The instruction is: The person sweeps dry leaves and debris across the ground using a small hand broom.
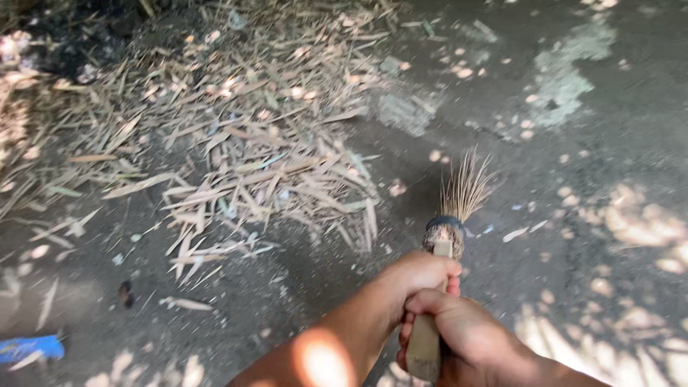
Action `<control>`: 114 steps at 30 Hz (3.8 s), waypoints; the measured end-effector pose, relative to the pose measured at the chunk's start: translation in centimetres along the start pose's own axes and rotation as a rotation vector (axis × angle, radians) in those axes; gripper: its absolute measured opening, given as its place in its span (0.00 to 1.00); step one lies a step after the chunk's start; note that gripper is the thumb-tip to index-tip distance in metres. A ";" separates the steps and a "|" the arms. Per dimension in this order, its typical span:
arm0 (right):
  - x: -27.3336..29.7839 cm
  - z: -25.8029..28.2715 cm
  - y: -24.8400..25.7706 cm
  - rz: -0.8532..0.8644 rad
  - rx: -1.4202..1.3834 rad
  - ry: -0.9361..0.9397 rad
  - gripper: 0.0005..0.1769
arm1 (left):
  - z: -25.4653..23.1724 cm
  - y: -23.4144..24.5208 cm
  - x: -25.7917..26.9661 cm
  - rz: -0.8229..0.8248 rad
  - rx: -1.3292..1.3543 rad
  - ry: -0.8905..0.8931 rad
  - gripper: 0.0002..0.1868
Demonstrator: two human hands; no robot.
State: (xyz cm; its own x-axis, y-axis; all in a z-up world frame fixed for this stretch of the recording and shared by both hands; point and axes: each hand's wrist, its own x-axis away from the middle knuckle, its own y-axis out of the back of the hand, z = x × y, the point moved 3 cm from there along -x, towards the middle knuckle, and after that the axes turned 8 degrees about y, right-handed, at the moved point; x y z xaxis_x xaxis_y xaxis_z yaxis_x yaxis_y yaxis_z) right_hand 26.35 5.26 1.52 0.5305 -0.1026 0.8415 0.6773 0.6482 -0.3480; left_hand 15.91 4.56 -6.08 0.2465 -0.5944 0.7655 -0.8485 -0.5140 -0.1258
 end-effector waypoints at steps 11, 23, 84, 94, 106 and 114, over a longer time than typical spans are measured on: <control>-7.3 -3.1 -15.9 0.548 0.346 0.028 0.04 | 4.5 20.4 10.8 -0.546 0.380 -0.293 0.10; 0.2 -1.9 -14.8 0.168 0.342 0.278 0.06 | 0.1 15.8 10.5 -0.239 0.272 -0.345 0.15; -5.6 16.0 -21.1 0.287 0.218 0.322 0.05 | -13.6 22.9 6.0 -0.037 0.752 -0.407 0.17; -12.0 13.5 -27.6 0.134 0.175 0.111 0.05 | -8.6 31.4 2.5 -0.187 0.763 -0.190 0.17; -15.5 12.3 -29.6 0.111 0.130 -0.019 0.07 | -8.3 33.8 3.2 -0.114 0.702 -0.073 0.10; -14.3 13.6 -31.1 0.183 0.017 0.011 0.06 | -10.9 36.8 3.4 0.014 0.517 -0.040 0.11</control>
State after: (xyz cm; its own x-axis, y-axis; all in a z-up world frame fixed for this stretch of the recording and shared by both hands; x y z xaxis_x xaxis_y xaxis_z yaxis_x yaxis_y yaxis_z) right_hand -9.21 -3.19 5.90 0.6498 0.0100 0.7601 0.5605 0.6692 -0.4879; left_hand -19.58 -9.63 -1.25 0.2627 -0.6213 0.7382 -0.5123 -0.7382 -0.4389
